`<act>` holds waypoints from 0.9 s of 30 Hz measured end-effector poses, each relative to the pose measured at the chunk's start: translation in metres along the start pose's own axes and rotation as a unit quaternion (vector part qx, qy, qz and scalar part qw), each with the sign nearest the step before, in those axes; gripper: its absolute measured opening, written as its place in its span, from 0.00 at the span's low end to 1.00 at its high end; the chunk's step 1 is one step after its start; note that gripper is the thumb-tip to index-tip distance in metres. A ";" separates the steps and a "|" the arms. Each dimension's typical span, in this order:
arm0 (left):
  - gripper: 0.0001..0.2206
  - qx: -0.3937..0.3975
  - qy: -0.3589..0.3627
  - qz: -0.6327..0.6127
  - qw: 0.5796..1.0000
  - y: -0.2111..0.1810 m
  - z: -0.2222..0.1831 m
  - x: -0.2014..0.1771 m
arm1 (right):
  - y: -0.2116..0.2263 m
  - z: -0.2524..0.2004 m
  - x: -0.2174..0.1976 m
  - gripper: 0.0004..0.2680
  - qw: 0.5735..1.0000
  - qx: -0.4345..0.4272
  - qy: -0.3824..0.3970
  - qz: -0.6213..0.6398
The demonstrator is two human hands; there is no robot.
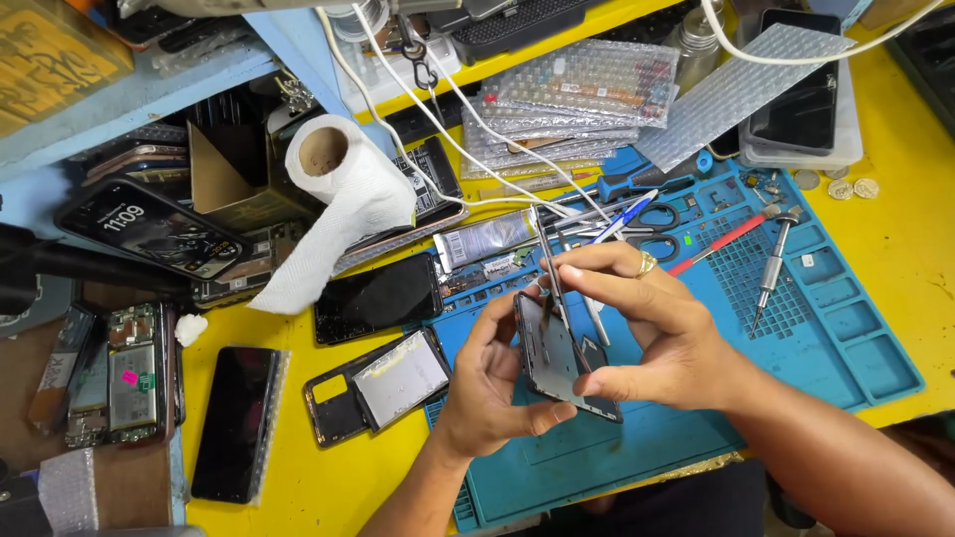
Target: The person handles a disassembled smartphone, aligning the screen assembly with the main body and pressing the edges to secure it. They then flip the device to inspect the back and sides before opening it again to adjust internal ribbon cables and components.
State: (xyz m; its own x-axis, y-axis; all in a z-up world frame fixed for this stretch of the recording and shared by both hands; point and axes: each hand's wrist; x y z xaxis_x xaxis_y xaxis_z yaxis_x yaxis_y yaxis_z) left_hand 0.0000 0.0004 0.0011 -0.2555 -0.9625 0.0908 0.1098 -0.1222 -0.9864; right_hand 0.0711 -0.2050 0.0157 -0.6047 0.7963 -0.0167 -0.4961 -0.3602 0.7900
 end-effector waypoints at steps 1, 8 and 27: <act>0.44 0.002 0.000 0.003 1.000 -0.001 0.000 0.000 | 0.001 0.000 0.000 0.27 1.000 -0.006 0.002 -0.006; 0.44 0.001 0.000 0.005 1.000 -0.002 0.000 -0.001 | -0.001 -0.002 0.001 0.28 1.000 -0.005 -0.002 -0.005; 0.44 0.017 -0.017 0.010 1.000 -0.002 -0.002 -0.005 | 0.000 -0.001 0.002 0.28 0.999 -0.006 0.015 -0.037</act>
State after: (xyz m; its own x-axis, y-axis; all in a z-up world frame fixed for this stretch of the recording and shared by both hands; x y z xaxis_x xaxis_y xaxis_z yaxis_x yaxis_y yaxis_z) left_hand -0.0012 0.0057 0.0026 -0.2208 -0.9724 0.0758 0.1478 -0.1102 -0.9829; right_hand 0.0688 -0.2041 0.0150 -0.5846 0.8060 -0.0929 -0.5467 -0.3067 0.7792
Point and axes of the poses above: each hand's wrist, its own z-axis towards the middle knuckle, its own x-axis out of the palm, y = z × x, and after that the axes turned 15 degrees about z, right-handed
